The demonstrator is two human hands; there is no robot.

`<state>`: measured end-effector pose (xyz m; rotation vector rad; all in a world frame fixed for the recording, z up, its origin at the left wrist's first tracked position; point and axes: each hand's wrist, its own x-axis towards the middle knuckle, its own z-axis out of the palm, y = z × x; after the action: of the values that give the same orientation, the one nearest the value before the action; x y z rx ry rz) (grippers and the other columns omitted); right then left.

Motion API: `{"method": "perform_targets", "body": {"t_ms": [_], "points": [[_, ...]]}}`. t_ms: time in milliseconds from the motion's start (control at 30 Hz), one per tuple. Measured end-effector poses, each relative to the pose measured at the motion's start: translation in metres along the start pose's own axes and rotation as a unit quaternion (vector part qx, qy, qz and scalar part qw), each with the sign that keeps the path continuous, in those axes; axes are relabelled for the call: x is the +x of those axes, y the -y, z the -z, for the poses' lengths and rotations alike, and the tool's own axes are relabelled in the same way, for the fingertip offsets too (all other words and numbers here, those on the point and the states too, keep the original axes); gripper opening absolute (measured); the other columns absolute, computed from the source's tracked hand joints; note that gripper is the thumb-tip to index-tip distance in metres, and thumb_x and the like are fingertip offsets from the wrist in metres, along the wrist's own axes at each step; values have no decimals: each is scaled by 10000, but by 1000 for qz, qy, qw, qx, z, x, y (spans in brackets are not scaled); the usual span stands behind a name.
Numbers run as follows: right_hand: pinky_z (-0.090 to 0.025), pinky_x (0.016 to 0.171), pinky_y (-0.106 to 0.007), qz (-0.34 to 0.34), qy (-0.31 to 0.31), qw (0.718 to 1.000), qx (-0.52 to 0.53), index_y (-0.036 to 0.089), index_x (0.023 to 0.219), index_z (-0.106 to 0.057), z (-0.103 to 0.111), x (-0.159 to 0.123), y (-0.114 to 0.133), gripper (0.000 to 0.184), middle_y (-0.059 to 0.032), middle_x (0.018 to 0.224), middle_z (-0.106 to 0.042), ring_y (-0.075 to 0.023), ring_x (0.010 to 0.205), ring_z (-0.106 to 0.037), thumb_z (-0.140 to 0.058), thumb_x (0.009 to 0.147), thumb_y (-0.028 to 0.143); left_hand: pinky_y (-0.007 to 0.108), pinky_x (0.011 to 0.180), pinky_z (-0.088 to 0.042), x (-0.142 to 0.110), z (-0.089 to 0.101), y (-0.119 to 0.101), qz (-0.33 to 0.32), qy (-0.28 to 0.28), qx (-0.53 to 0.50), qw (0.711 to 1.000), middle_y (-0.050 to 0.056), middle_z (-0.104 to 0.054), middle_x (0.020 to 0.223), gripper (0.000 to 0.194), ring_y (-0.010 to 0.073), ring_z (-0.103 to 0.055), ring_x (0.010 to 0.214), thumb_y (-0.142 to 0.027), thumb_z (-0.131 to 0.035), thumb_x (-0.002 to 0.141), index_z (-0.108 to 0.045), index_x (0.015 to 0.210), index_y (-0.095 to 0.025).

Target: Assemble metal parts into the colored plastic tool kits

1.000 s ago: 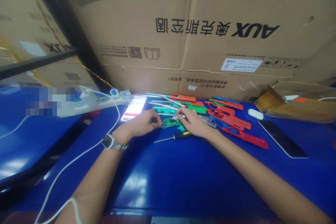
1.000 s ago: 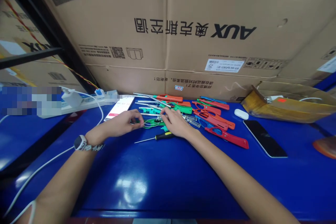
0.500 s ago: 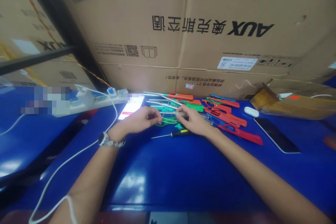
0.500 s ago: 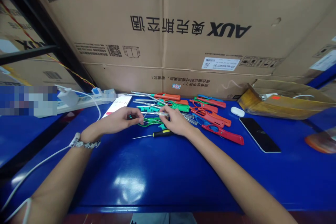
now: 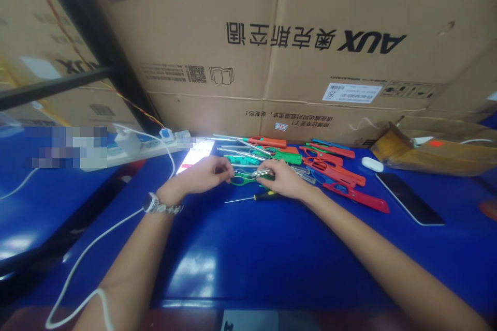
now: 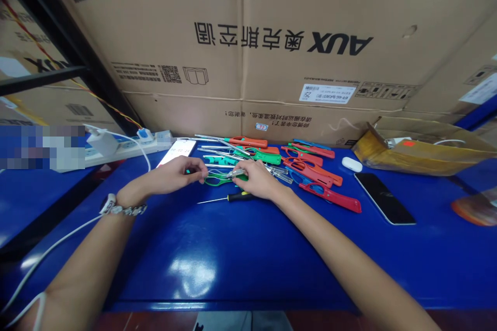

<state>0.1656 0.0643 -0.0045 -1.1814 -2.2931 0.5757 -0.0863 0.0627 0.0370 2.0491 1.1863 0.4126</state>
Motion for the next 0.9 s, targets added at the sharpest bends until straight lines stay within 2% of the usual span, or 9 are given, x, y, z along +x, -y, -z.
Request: {"method": "perform_targets", "body": {"t_ms": [167, 333, 600, 733, 900], "points": [[-333, 724, -287, 26, 7, 1000, -8, 182, 850, -695, 0, 6, 2, 24, -16, 800, -688, -155, 734, -561, -682, 840, 200, 300, 729, -500, -2, 3, -2, 13, -2, 7, 1000, 40, -717, 775, 169, 182, -659, 730, -310, -547, 821, -632, 810, -164], [-339, 703, -280, 45, 19, 999, 1, 173, 882, -725, -1, 11, 7, 80, -26, 816, -703, -147, 723, -562, -649, 861, 187, 303, 723, -501, -2, 4, 1, 31, -14, 9, 999, 38, -718, 758, 153, 188, -667, 724, -290, -538, 805, -632, 794, -169], [-303, 597, -251, 18, 18, 999, 33, 163, 828, -723, -7, 12, 6, 102, 22, 651, -591, -111, 578, -452, -632, 850, 202, 283, 670, -500, 2, -2, 19, 17, -29, 33, 999, 32, -714, 743, 119, 185, -670, 706, -232, -524, 771, -622, 815, -179], [-326, 596, -249, -2, 20, 998, 55, 158, 797, -694, -8, 12, 5, 99, 11, 674, -612, -118, 583, -490, -635, 844, 222, 280, 664, -496, 4, -5, 24, 5, -34, 32, 999, 28, -707, 733, 115, 184, -664, 703, -220, -520, 767, -613, 823, -183], [-366, 640, -259, 2, 25, 997, 69, 161, 811, -683, -9, 10, 4, 122, -8, 724, -645, -135, 633, -529, -615, 866, 247, 282, 623, -454, 5, -7, 20, 17, -36, 68, 997, 28, -685, 723, 123, 188, -626, 676, -238, -511, 776, -617, 813, -185]]}}
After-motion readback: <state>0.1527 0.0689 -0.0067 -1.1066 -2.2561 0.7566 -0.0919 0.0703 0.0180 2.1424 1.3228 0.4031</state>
